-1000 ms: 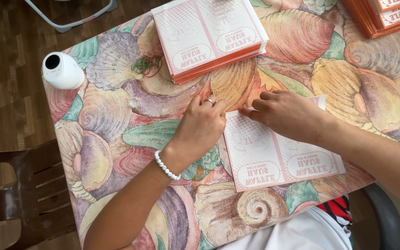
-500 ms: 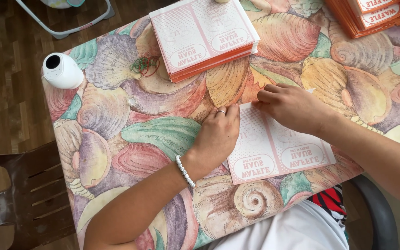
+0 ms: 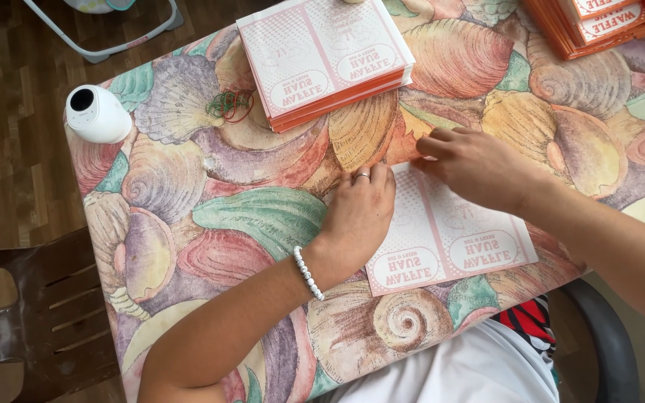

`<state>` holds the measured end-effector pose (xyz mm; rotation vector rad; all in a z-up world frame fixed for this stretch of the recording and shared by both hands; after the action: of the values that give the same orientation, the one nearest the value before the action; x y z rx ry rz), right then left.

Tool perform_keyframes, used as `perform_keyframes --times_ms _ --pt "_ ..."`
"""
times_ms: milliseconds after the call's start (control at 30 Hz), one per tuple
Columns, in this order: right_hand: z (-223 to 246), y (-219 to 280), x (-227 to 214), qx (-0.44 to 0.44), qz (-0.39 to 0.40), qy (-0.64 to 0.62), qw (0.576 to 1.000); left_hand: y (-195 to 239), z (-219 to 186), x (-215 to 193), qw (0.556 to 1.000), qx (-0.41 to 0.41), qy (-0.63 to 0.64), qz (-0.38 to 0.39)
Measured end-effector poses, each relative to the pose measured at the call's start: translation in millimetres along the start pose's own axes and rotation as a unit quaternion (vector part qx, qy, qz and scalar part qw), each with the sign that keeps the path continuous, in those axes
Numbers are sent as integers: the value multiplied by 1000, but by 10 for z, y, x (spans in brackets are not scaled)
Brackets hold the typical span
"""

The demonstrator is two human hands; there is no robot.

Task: Manually folding flat paper sheets into Waffle Haus branded bags and organizing them into stacks.

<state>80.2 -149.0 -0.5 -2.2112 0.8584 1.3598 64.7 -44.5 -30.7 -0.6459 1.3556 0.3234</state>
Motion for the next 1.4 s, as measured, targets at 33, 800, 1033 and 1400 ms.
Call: perform_keyframes --times_ms 33,800,1033,1400 --pt "-30 64 109 -1 0 0 1000 -19 -20 -62 1000 -1 0 0" --pt "-387 451 530 38 71 -59 995 -245 38 116 994 -64 5 92" --pt "-407 551 615 41 63 -30 997 -236 -105 246 986 -61 -57 146" --pt "-386 547 553 12 1 23 1000 -473 -159 153 997 -34 -21 59"
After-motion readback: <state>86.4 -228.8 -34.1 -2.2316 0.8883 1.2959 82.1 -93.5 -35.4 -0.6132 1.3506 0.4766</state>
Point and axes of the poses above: each hand's wrist, its own y-axis away from the middle knuckle, its own x-axis out of the palm, z = x × y, the point moved 8 cm from there along -y, towards the middle knuckle, and after that the axes turned 10 degrees about y, right-handed, at the moved point
